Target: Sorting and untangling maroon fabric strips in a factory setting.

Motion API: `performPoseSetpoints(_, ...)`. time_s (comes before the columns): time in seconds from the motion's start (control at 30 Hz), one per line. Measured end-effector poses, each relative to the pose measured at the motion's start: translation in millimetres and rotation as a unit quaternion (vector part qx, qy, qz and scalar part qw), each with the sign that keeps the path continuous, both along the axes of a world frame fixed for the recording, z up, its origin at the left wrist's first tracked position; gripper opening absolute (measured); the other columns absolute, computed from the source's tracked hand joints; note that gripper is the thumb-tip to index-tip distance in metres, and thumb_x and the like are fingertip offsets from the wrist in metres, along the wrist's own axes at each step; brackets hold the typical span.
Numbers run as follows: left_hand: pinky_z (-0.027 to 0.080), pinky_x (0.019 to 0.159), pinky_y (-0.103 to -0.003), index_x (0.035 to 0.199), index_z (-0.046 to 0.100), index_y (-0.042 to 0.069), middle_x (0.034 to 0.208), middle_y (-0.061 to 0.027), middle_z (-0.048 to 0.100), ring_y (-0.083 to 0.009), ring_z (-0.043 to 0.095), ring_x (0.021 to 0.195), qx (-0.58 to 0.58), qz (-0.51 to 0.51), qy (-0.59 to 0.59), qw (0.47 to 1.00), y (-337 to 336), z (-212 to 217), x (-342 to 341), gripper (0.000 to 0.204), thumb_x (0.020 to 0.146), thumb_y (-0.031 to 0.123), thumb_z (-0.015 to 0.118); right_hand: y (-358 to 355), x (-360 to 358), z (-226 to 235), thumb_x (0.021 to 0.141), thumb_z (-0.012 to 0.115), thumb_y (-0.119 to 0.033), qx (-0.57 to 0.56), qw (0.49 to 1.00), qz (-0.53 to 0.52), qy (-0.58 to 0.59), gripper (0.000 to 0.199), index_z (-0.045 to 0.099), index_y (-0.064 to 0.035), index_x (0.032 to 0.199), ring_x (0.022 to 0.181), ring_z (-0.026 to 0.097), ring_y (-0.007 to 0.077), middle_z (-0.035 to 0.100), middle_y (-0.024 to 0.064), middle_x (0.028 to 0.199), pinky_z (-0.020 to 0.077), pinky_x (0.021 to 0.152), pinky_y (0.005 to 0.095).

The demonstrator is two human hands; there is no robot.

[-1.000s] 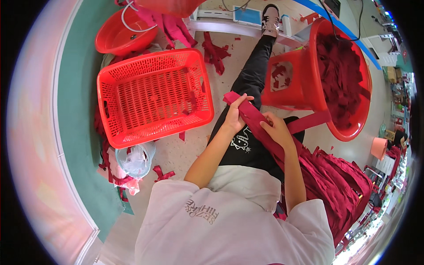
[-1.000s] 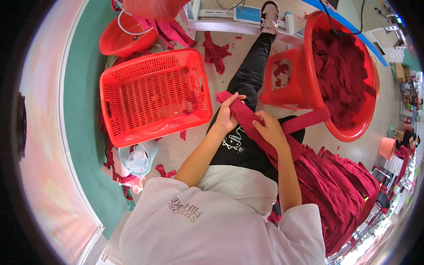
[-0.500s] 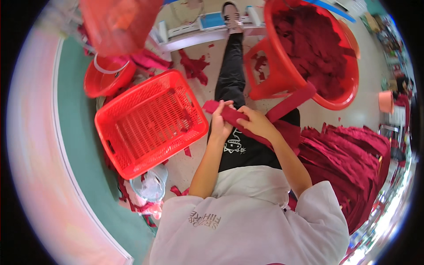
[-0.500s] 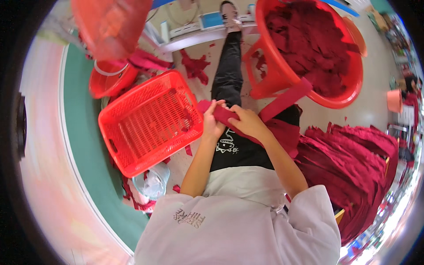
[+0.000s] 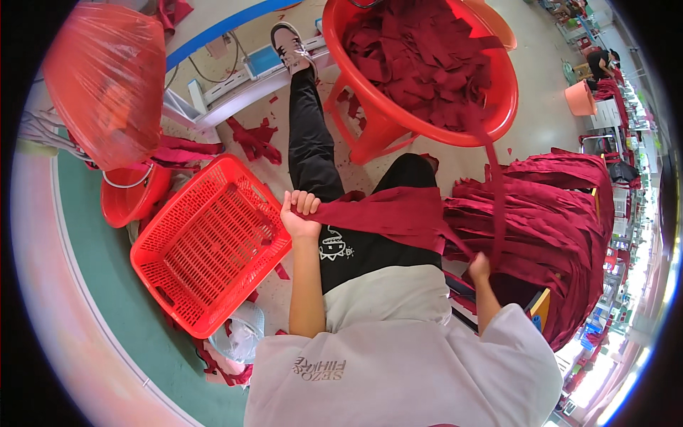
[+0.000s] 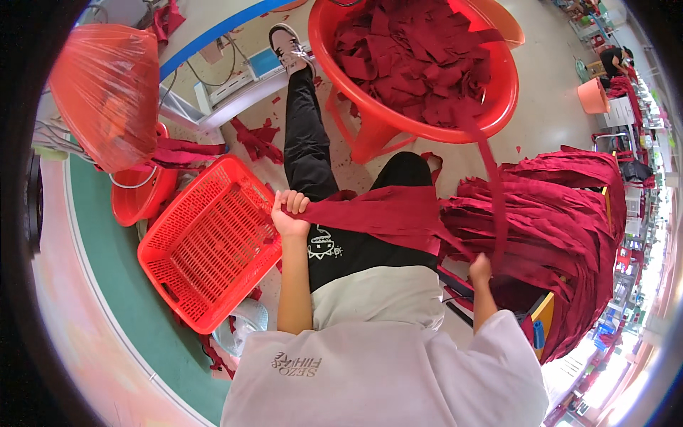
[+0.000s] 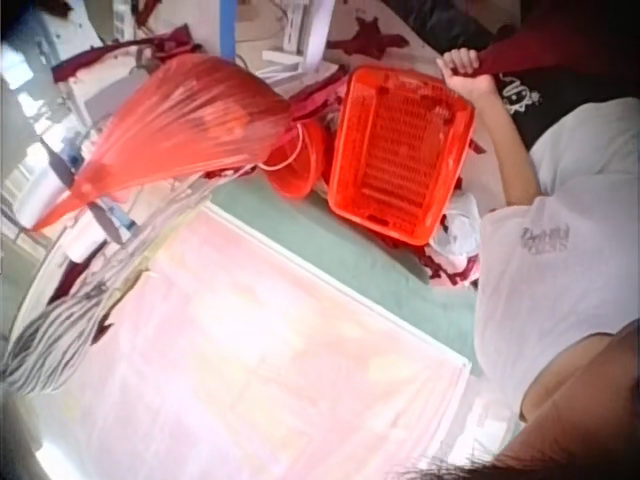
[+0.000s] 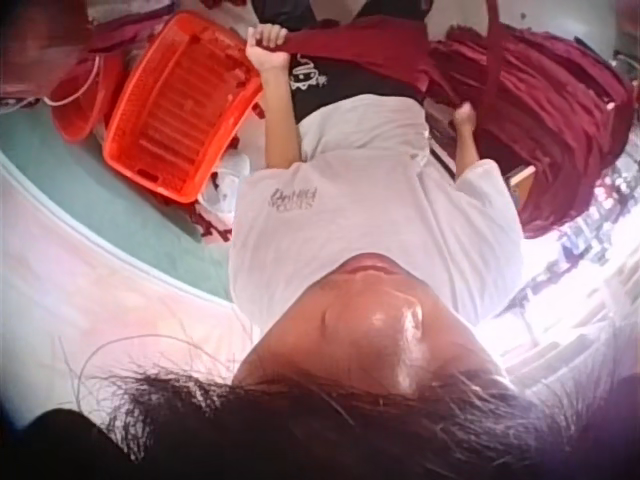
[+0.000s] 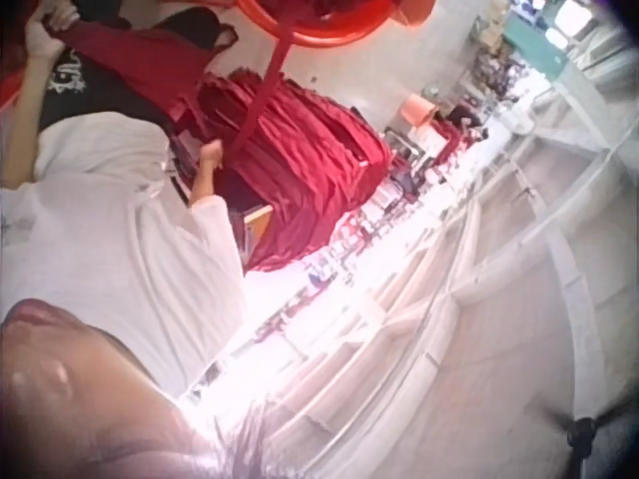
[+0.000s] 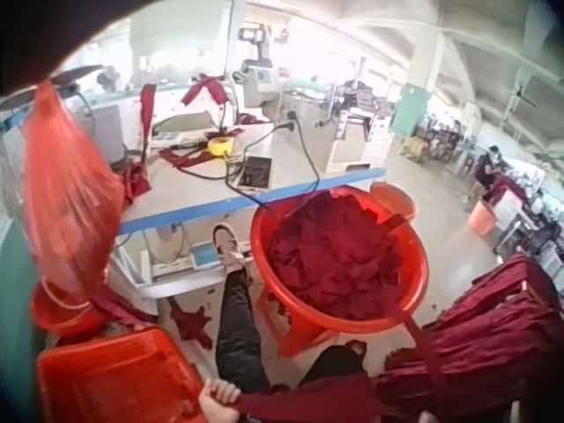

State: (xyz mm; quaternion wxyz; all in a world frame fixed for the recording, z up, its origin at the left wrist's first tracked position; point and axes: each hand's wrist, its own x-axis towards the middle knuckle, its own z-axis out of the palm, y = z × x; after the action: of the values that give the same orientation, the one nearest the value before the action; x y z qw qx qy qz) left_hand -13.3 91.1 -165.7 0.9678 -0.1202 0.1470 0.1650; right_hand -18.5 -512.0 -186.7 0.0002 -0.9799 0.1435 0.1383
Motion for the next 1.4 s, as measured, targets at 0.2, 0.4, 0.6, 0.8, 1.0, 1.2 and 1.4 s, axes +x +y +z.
performPoseSetpoints(0.2,0.027,0.055,-0.028,0.072,0.042,0.011,0.057,0.0018,0.029,-0.0118,0.029,0.052,0.035,-0.025,-0.012,0.999,1.4,5.2,-0.2,0.033,0.101,0.026,0.043,45.6,-63.8,-45.7,0.073,0.069,-0.028,0.037,0.987,0.016,0.157,0.044,0.065,-0.0044,0.11,0.098,0.064,0.0405,0.067,0.0243,0.097,0.0505,0.089,0.0481)
performPoseSetpoints(0.4,0.028,0.057,-0.028,0.073,0.044,0.009,0.058,0.001,0.03,-0.0119,0.029,0.053,0.051,-0.047,0.013,0.997,1.7,5.8,3.6,0.032,0.101,0.026,0.043,116.7,38.8,-31.1,0.085,0.057,-0.018,0.243,0.965,0.091,0.047,0.027,0.061,-0.0057,0.109,0.087,0.065,0.0405,0.064,0.0243,0.084,0.0507,0.077,0.0495)
performPoseSetpoints(0.6,0.03,0.058,-0.028,0.074,0.045,0.009,0.059,0.001,0.031,-0.0117,0.031,0.054,0.053,-0.044,0.004,0.998,3.5,3.8,-1.0,0.032,0.1,0.026,0.043,243.9,155.3,167.7,0.094,0.056,-0.009,0.489,0.849,0.141,-0.141,0.012,0.063,0.0006,0.097,0.066,0.059,0.0111,0.061,0.0055,0.071,0.0455,0.061,0.0259)
performPoseSetpoints(0.8,0.03,0.058,-0.029,0.073,0.046,0.009,0.059,0.0007,0.031,-0.0123,0.03,0.054,0.071,-0.058,0.031,0.995,4.2,7.7,2.7,0.032,0.1,0.025,0.042,352.6,253.0,236.0,0.093,0.057,-0.01,0.524,0.794,0.26,-0.165,0.017,0.062,0.0012,0.105,0.083,0.063,0.012,0.064,0.0079,0.083,0.0494,0.074,0.0264)
performPoseSetpoints(1.0,0.031,0.057,-0.029,0.072,0.045,0.01,0.058,0.0007,0.031,-0.0124,0.03,0.052,0.071,-0.059,0.052,0.994,-4.7,8.8,3.6,0.034,0.101,0.028,0.042,428.0,338.8,197.4,0.079,0.062,-0.009,0.257,0.771,0.486,-0.323,0.035,0.059,-0.006,0.114,0.096,0.062,0.0335,0.062,0.017,0.102,0.0485,0.089,0.0426)
performPoseSetpoints(1.2,0.031,0.056,-0.029,0.073,0.045,0.01,0.057,0.0007,0.03,-0.0126,0.031,0.053,0.063,-0.043,0.035,0.996,-4.0,7.5,3.4,0.034,0.102,0.029,0.042,407.8,366.2,215.8,0.079,0.067,-0.014,0.361,0.744,0.524,-0.203,0.019,0.058,-0.001,0.089,0.083,0.063,0.0293,0.062,0.011,0.081,0.049,0.075,0.0379)
performPoseSetpoints(1.4,0.032,0.057,-0.029,0.074,0.045,0.011,0.057,0.0012,0.031,-0.0121,0.031,0.053,0.076,-0.071,0.042,0.994,2.8,12.3,6.4,0.034,0.102,0.028,0.041,356.4,321.8,339.1,0.095,0.059,-0.014,0.589,0.732,0.299,-0.167,0.016,0.061,-0.0052,0.109,0.093,0.054,0.0086,0.059,-0.0025,0.098,0.0425,0.087,0.0264)
